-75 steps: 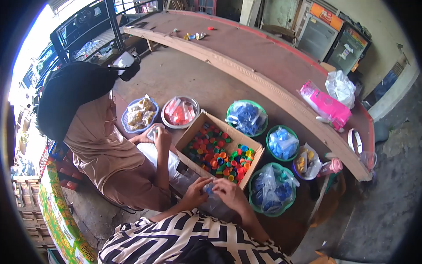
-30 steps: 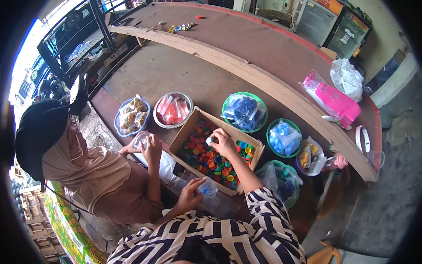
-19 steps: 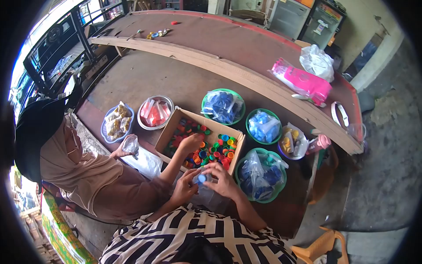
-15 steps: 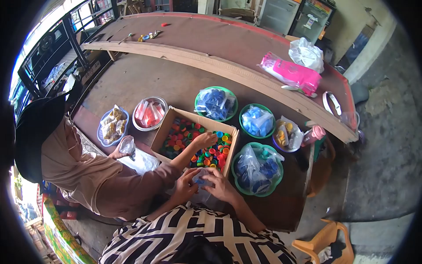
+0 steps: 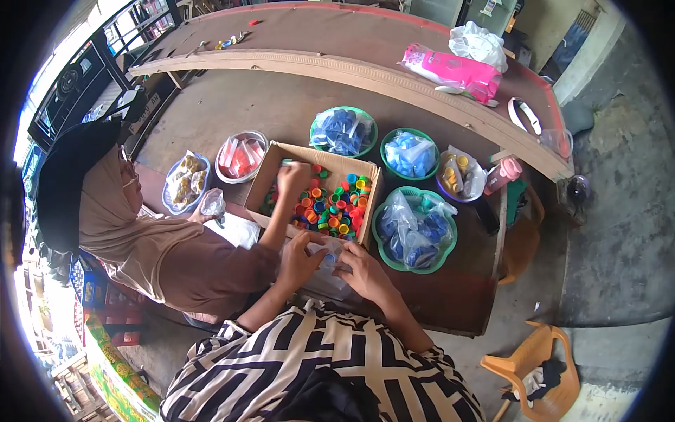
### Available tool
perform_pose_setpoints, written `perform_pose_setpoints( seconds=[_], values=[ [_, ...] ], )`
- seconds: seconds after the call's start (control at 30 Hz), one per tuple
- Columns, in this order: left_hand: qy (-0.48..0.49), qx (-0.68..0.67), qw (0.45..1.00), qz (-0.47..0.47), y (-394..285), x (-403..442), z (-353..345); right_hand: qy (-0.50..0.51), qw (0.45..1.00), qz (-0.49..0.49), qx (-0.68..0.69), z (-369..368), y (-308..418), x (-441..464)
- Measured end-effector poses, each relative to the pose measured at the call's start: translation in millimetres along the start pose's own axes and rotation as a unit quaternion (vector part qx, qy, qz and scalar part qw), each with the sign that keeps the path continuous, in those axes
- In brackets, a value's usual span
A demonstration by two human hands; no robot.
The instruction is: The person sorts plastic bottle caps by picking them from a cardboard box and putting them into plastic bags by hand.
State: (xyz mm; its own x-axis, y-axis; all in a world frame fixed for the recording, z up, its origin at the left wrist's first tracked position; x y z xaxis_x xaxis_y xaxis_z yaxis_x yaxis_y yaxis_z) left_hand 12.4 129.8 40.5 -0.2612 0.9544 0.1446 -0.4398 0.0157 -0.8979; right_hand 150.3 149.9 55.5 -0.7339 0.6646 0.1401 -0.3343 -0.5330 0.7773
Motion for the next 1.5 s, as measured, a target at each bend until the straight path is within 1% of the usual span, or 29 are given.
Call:
perform_pose_setpoints(
  seconds=[0.03,0.1,0.13,0.2,0.23,0.3,0.33,0.4,0.47,0.5,0.53,0.57,0.6,0.63,0.7,0.8,0.83,0.9,0.97,1.13,1.23,1.4,1.5],
  values=[
    [-0.001,0.000,1.000,-0.003,-6,-5,-1,-0.002,1.000,0.002,-0.002,3,4,-4],
    [-0.007,0.015,0.999,-0.046,-25,-18,0,-0.030,0.998,0.026,0.044,14,15,-14],
    [-0.009,0.015,0.999,-0.047,-28,-21,0,-0.030,0.998,0.029,0.042,15,16,-19],
    [-0.007,0.044,0.999,-0.021,-26,-26,4,-0.045,0.995,-0.005,0.087,19,10,-27],
    [-0.011,0.045,0.999,-0.021,-25,-30,6,-0.043,0.995,-0.001,0.086,21,13,-32],
    [-0.022,0.012,1.000,0.013,-13,-35,13,-0.059,0.988,-0.015,0.140,33,13,-44],
    [-0.025,0.013,1.000,0.013,-18,-38,15,-0.057,0.988,-0.013,0.140,36,8,-53],
    [-0.038,0.034,0.999,0.002,-30,-47,22,-0.009,0.991,-0.066,0.114,30,-26,-82],
    [-0.035,0.040,0.999,0.003,-20,-54,17,0.054,0.992,-0.087,-0.076,21,-73,-134],
    [-0.029,0.043,0.999,0.001,-16,-57,13,0.097,0.972,-0.108,-0.184,3,-116,-184],
    [-0.032,0.044,0.999,0.003,-16,-61,12,0.192,0.931,-0.202,-0.236,-38,-203,-261],
    [-0.030,0.034,0.999,0.008,-17,-65,10,0.377,0.844,-0.269,-0.271,-82,-259,-372],
    [-0.029,0.023,0.999,0.014,-17,-68,6,0.468,0.793,-0.314,-0.231,-105,-272,-445],
    [-0.030,0.020,0.999,0.019,-18,-70,2,0.496,0.772,-0.354,-0.182,-114,-268,-488],
    [-0.025,0.018,0.999,0.032,-19,-73,-3,0.493,0.756,-0.422,-0.083,-122,-252,-533],
    [-0.039,0.018,0.998,0.039,-23,-73,-7,0.458,0.749,-0.478,0.021,-132,-228,-541],
    [-0.036,0.017,0.998,0.043,-19,-72,-11,0.450,0.748,-0.487,0.043,-134,-223,-539],
    [-0.039,0.035,0.999,0.004,-22,-72,-17,0.437,0.747,-0.495,0.077,-139,-214,-536],
    [-0.034,0.043,0.998,0.004,-25,-72,-22,0.428,0.748,-0.497,0.103,-141,-208,-528],
    [-0.033,0.042,0.998,0.025,-21,-76,-34,0.429,0.741,-0.497,0.141,-144,-200,-520],
    [-0.042,0.040,0.998,0.026,-20,-82,-36,0.444,0.730,-0.496,0.153,-145,-198,-518],
    [-0.041,0.025,0.997,0.061,-18,-89,-31,0.474,0.714,-0.491,0.157,-142,-200,-507],
    [-0.048,0.014,0.998,0.044,-2,-89,-24,0.501,0.704,-0.481,0.149,-134,-205,-491]
  ],
)
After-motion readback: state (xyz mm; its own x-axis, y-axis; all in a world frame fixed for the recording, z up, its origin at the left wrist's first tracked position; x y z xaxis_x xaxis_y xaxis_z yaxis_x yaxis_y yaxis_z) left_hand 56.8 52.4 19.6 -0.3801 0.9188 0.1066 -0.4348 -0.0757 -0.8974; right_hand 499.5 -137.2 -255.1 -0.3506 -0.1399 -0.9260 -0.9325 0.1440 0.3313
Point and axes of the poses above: each hand's wrist, its own x-axis towards the middle knuckle, its own z-axis out of the back of the hand, y = z × x, the point moved 10 cm from there along x, towards the middle knuckle
